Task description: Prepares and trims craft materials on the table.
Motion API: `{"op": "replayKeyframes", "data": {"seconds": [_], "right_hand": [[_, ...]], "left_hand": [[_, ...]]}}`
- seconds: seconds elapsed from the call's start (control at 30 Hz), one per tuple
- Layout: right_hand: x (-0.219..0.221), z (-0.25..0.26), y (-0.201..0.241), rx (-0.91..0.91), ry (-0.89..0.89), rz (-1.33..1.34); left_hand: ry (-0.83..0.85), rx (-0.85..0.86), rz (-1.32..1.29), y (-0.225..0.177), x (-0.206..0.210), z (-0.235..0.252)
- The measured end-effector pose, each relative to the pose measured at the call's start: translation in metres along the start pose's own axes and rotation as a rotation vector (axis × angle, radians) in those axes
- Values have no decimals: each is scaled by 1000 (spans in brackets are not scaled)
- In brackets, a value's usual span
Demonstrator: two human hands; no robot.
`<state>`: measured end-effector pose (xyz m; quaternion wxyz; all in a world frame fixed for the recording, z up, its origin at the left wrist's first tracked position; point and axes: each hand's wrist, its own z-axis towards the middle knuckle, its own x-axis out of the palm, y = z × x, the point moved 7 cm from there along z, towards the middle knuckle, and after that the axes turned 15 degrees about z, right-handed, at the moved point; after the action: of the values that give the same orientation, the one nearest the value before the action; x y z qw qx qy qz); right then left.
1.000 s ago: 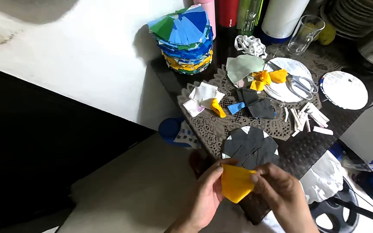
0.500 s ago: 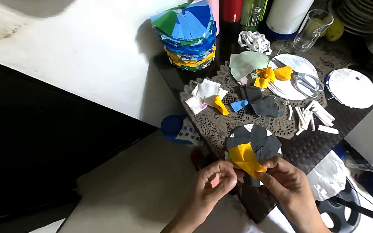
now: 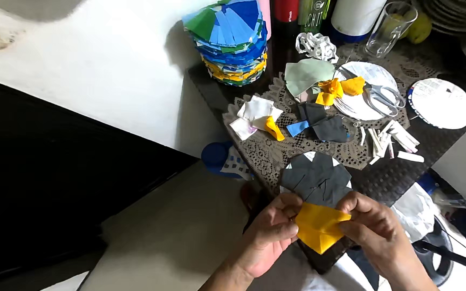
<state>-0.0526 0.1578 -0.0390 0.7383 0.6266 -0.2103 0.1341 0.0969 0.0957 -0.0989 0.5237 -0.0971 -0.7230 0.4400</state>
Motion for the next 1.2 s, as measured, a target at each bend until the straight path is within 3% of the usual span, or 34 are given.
{"op": "replayKeyframes", "data": {"seconds": [0.17, 0.53, 0.87, 0.93, 1.07, 1.2], "right_hand": [[-1, 5, 13, -18, -16, -85], [-12, 11, -1, 41, -225, 0], [-21, 20, -5, 73, -281, 93], [-25, 26, -1, 87, -231, -79], [-66, 69, 41, 1, -275, -1006], [-137, 136, 76, 96, -355, -1398]], "left_hand": [[103, 132, 203, -16, 8, 1], [-210, 430, 977, -61, 22, 24], [-153, 447, 1181, -76, 32, 39], [-153, 464, 1296, -80, 34, 43], [-143, 533, 1673, -106, 39, 53], [-86, 620, 1977, -138, 43, 59]]}}
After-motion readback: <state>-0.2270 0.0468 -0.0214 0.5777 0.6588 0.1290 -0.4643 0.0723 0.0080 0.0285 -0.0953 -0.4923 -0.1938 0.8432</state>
